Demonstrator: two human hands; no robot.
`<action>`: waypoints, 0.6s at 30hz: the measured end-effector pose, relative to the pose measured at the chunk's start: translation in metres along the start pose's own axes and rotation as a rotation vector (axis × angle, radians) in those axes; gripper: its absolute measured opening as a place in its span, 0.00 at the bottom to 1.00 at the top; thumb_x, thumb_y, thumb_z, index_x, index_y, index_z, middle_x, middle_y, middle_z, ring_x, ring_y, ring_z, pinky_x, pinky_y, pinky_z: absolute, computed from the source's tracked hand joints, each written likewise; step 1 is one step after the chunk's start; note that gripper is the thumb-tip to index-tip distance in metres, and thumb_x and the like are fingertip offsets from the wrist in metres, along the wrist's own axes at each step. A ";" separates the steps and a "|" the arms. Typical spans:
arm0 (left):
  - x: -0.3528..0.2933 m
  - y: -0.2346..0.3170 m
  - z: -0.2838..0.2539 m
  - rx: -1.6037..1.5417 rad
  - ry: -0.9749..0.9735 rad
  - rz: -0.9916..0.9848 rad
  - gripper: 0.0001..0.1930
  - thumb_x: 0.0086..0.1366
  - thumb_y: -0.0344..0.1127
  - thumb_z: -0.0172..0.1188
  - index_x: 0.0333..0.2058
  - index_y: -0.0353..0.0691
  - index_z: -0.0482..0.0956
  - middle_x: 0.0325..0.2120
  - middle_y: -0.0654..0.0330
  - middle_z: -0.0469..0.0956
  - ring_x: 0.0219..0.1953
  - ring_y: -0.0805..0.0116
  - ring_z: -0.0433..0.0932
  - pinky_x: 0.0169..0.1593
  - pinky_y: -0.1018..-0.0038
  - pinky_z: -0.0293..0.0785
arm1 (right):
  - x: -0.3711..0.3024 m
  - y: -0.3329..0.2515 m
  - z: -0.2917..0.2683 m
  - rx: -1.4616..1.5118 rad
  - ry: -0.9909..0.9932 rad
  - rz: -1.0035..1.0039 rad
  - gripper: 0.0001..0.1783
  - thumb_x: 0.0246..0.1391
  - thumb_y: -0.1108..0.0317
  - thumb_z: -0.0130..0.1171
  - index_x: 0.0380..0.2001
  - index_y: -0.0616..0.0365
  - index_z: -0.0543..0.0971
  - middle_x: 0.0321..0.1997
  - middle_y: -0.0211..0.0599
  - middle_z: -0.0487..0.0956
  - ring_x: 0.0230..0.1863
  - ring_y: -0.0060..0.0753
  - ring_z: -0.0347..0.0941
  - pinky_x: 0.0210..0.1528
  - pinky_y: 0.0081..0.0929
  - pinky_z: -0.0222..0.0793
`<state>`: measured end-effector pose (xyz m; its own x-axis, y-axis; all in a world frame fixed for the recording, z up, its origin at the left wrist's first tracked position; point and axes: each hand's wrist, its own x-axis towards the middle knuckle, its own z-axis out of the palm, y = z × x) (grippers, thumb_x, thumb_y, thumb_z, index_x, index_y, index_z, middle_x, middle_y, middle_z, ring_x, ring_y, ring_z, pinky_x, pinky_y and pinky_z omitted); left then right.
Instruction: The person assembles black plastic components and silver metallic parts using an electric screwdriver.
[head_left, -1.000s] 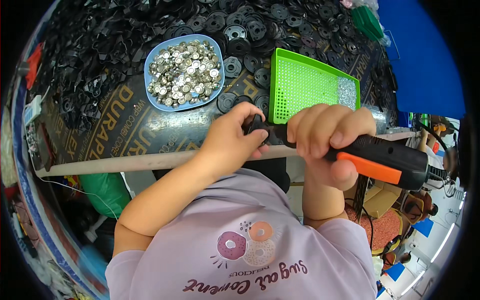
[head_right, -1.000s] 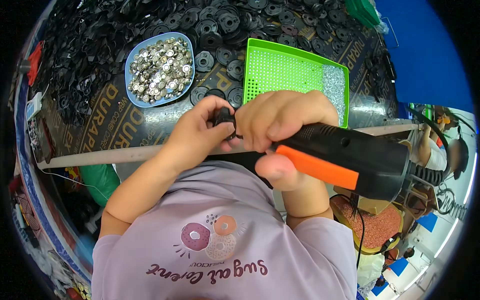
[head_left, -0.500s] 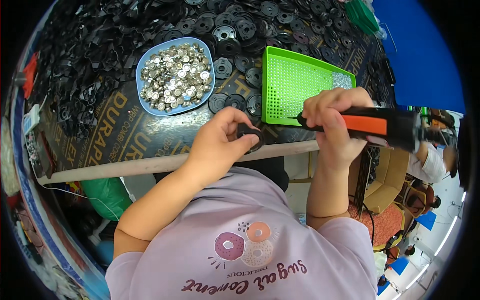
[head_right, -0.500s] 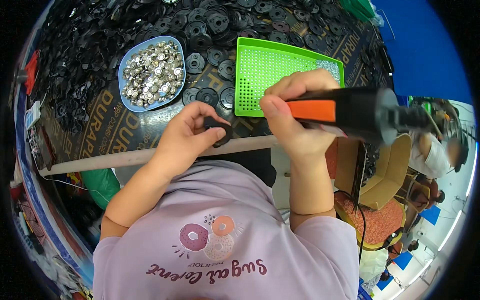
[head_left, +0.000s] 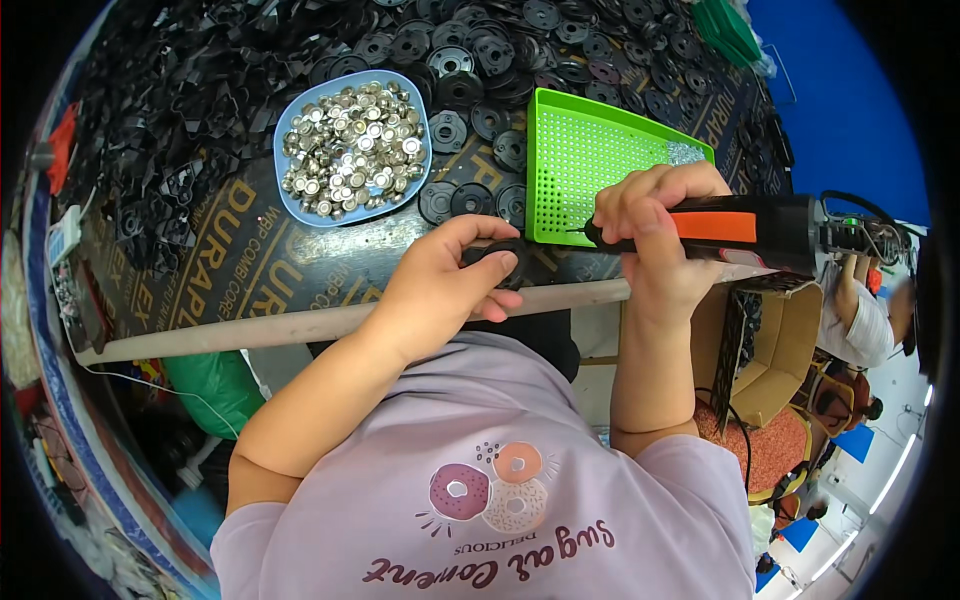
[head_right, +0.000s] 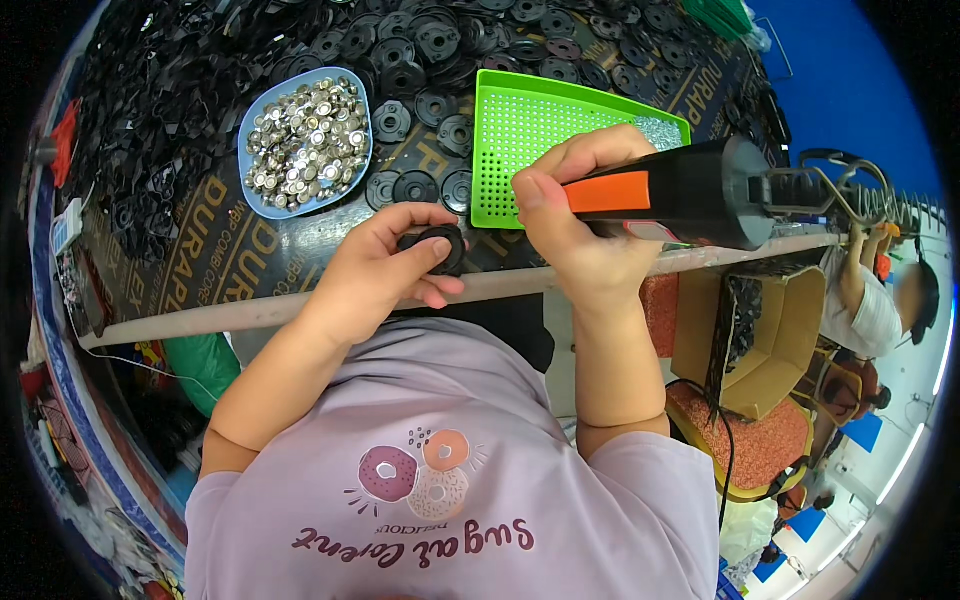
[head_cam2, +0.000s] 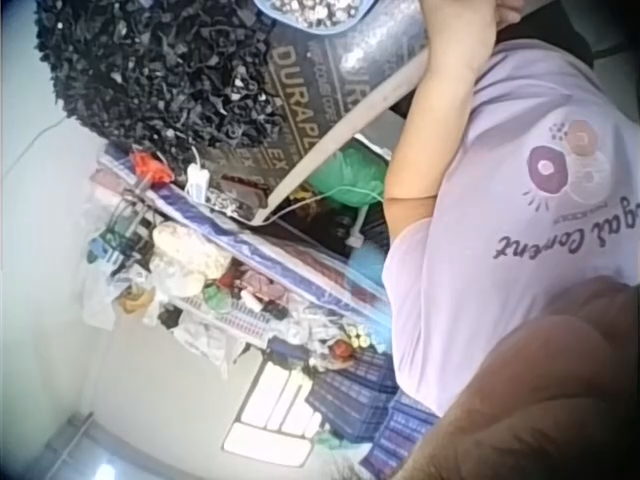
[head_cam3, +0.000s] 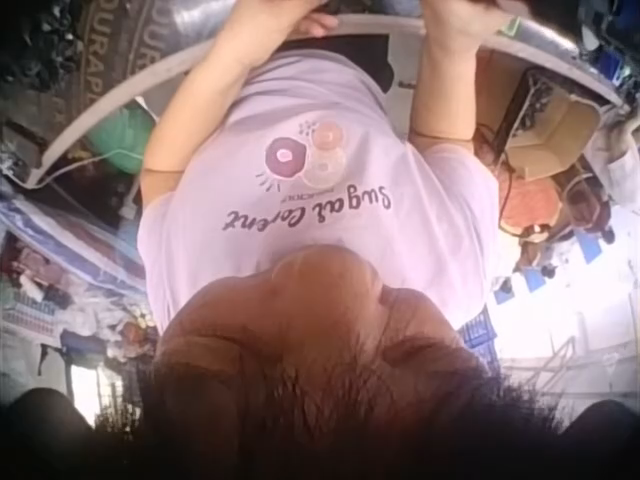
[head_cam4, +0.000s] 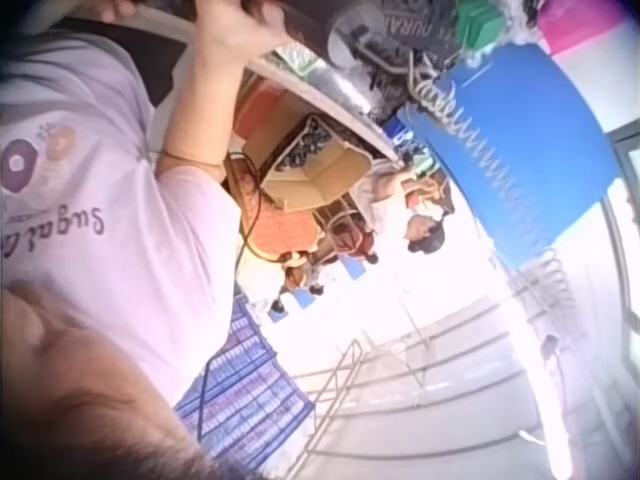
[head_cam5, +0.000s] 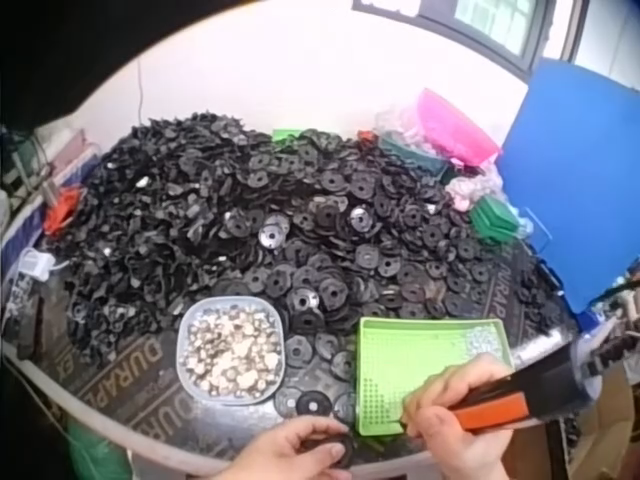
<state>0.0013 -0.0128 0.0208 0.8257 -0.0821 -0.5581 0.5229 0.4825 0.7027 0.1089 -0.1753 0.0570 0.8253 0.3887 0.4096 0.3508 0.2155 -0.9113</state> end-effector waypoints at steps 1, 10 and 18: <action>0.001 -0.001 0.000 -0.001 -0.001 0.001 0.17 0.65 0.30 0.55 0.52 0.33 0.68 0.44 0.57 0.73 0.31 0.71 0.81 0.30 0.81 0.78 | 0.000 -0.001 0.000 -0.001 -0.001 0.000 0.08 0.52 0.78 0.54 0.30 0.57 0.65 0.20 0.36 0.69 0.19 0.28 0.64 0.28 0.32 0.67; 0.004 -0.004 -0.002 0.045 -0.004 0.031 0.16 0.65 0.28 0.55 0.51 0.33 0.70 0.39 0.56 0.77 0.34 0.68 0.81 0.30 0.80 0.78 | -0.001 0.004 0.002 0.160 0.072 0.007 0.14 0.46 0.85 0.60 0.31 0.59 0.66 0.22 0.37 0.74 0.20 0.24 0.71 0.25 0.21 0.70; 0.005 -0.001 -0.002 -0.029 0.000 0.024 0.17 0.64 0.29 0.56 0.52 0.33 0.70 0.37 0.58 0.76 0.28 0.70 0.81 0.28 0.81 0.77 | -0.001 0.004 0.002 0.121 0.075 0.019 0.15 0.45 0.86 0.59 0.31 0.59 0.66 0.23 0.37 0.74 0.21 0.24 0.71 0.25 0.21 0.70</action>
<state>0.0045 -0.0121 0.0160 0.8380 -0.0705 -0.5411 0.4965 0.5097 0.7026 0.1084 -0.1736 0.0531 0.8639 0.3264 0.3835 0.2824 0.3165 -0.9056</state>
